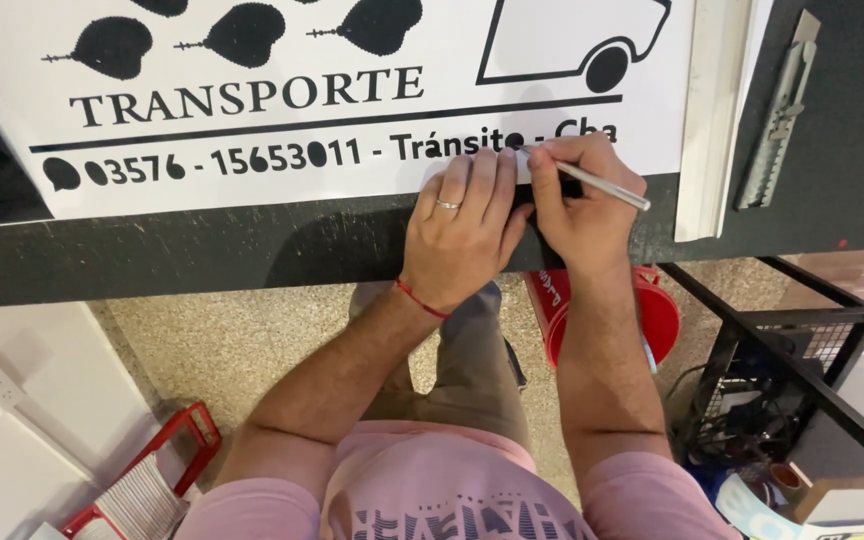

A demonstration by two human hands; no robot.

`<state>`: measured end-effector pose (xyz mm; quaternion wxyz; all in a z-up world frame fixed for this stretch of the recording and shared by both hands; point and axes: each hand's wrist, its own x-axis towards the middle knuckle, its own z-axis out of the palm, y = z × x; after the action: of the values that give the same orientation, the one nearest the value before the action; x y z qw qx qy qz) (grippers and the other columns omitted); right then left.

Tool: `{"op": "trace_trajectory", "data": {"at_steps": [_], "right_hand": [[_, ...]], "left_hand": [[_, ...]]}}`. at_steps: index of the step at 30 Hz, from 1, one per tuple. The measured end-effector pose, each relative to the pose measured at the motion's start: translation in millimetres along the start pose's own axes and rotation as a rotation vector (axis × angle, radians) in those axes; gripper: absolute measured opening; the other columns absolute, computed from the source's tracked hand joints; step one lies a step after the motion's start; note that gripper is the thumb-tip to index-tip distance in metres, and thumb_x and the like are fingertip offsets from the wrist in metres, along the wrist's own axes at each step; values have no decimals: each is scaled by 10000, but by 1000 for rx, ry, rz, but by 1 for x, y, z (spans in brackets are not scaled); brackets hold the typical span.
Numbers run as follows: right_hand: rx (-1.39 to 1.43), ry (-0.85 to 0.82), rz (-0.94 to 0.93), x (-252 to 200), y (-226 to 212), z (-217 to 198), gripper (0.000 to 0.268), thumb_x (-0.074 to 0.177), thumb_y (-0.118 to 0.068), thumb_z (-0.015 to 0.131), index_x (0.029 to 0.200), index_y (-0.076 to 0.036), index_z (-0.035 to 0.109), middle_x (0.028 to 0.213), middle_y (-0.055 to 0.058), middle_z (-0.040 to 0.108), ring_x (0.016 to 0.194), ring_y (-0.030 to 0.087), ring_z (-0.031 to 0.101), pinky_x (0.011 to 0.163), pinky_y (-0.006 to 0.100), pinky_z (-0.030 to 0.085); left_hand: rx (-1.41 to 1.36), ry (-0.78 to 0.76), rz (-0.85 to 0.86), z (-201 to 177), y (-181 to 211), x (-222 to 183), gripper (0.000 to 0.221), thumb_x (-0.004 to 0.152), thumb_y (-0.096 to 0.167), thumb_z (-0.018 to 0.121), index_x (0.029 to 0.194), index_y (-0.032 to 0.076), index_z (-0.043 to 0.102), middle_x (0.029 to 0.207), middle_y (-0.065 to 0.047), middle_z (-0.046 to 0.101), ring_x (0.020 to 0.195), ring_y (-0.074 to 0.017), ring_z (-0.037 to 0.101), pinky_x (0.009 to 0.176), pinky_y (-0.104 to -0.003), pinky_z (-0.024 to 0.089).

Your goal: The person is using a weeding tool to remove excess vinyl from a cut decal sheet on a production table.

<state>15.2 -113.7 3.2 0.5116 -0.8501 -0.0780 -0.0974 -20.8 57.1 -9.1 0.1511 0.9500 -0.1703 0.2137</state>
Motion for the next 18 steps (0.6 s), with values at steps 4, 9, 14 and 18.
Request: {"op": "trace_trajectory", "data": {"at_steps": [4, 9, 14, 18], "right_hand": [[126, 27, 91, 0, 5, 4, 171, 1166, -11, 793, 1049, 84, 713, 801, 206, 793, 658, 280, 793, 603, 355, 612], [518, 152, 359, 0, 14, 1, 207, 1227, -152, 646, 1115, -12, 543, 907, 219, 788, 725, 248, 810, 622, 311, 676], [385, 169, 144, -9, -3, 11, 210, 1178, -9, 726, 1090, 84, 559, 904, 307, 761, 721, 308, 797, 619, 377, 653], [332, 89, 72, -11, -13, 34, 242, 1079, 98, 837, 992, 126, 613, 911, 305, 765, 735, 294, 788, 625, 386, 608]], "left_hand": [[16, -8, 4, -1, 0, 0, 503, 1182, 443, 540, 1393, 43, 760, 1334, -158, 714, 1234, -331, 690, 1040, -435, 564], [-23, 13, -7, 0, 1, -4, 509, 1183, 431, 552, 1392, 21, 768, 1339, -168, 726, 1237, -344, 704, 1050, -445, 581], [-95, 81, -34, -13, -14, -17, 434, 1151, 382, 655, 1310, 9, 810, 1322, -182, 756, 1229, -372, 736, 1057, -477, 600], [-15, 96, -94, -28, -37, -20, 460, 1160, 439, 647, 1247, 25, 827, 1253, -160, 762, 1189, -356, 743, 1035, -470, 600]]}}
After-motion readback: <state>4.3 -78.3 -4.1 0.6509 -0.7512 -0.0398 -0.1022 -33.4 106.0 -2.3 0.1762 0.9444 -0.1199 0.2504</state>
